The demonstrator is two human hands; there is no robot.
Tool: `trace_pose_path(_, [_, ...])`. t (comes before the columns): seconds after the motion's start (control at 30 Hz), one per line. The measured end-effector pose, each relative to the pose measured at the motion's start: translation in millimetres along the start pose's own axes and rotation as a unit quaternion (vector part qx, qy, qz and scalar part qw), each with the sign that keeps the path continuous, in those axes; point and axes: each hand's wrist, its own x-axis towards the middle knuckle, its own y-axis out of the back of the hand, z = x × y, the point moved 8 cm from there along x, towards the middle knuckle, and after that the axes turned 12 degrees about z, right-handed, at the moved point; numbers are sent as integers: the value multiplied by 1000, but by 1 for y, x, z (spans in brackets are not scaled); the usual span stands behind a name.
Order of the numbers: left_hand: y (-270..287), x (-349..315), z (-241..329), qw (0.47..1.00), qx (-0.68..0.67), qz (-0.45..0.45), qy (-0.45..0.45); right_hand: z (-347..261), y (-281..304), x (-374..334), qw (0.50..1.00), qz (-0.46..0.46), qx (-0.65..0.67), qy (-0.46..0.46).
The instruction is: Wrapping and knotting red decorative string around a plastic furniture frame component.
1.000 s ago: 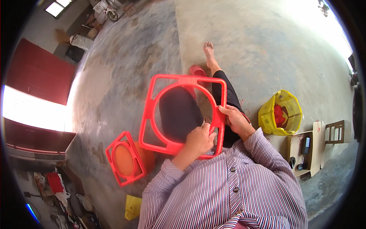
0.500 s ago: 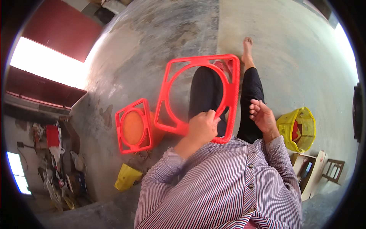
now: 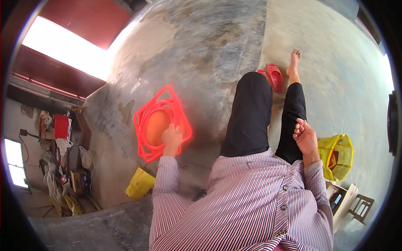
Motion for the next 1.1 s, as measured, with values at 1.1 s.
trace_pose_path(1.1, [6, 3, -110, 977, 51, 113, -176, 5, 0, 7, 998, 50, -32, 0])
